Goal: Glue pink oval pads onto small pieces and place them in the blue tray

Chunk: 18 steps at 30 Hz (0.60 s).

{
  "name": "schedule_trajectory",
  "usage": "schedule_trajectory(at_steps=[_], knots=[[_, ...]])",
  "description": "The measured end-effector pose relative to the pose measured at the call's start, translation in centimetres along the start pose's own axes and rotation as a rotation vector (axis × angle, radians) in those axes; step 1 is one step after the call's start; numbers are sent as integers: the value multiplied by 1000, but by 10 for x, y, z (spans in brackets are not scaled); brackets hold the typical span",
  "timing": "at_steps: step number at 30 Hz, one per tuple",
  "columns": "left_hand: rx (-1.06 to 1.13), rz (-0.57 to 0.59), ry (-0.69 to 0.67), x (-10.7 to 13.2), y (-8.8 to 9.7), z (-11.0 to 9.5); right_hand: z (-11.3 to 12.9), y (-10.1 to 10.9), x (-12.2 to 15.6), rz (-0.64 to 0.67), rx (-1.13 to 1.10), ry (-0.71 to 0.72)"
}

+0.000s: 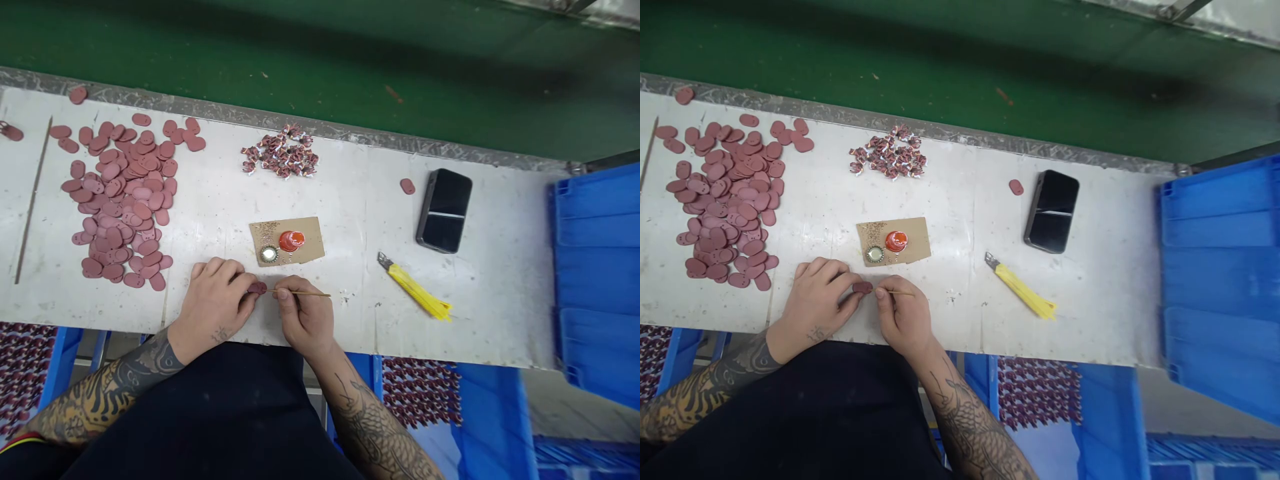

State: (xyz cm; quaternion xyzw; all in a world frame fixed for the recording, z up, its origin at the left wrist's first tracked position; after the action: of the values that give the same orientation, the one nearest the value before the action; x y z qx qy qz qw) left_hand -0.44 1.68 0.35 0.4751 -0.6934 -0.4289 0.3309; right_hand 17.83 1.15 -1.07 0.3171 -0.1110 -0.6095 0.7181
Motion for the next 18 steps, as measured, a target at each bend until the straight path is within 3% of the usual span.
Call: schedule_trajectory(at_steps=[18], knots=[[7, -21, -1, 0, -1, 0, -1, 0, 3, -10, -36, -19]])
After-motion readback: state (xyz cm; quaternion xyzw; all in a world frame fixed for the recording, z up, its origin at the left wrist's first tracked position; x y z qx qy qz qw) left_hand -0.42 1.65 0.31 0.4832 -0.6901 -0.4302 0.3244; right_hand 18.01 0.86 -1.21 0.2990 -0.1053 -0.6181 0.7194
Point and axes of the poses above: each hand's wrist, its own x-axis away from the middle knuckle, its own y-axis out of the back of the hand, z = x × y, the point moved 1 cm from there along -x, towards the middle knuckle, and after that the axes turned 3 degrees about y, right-handed, at the moved point
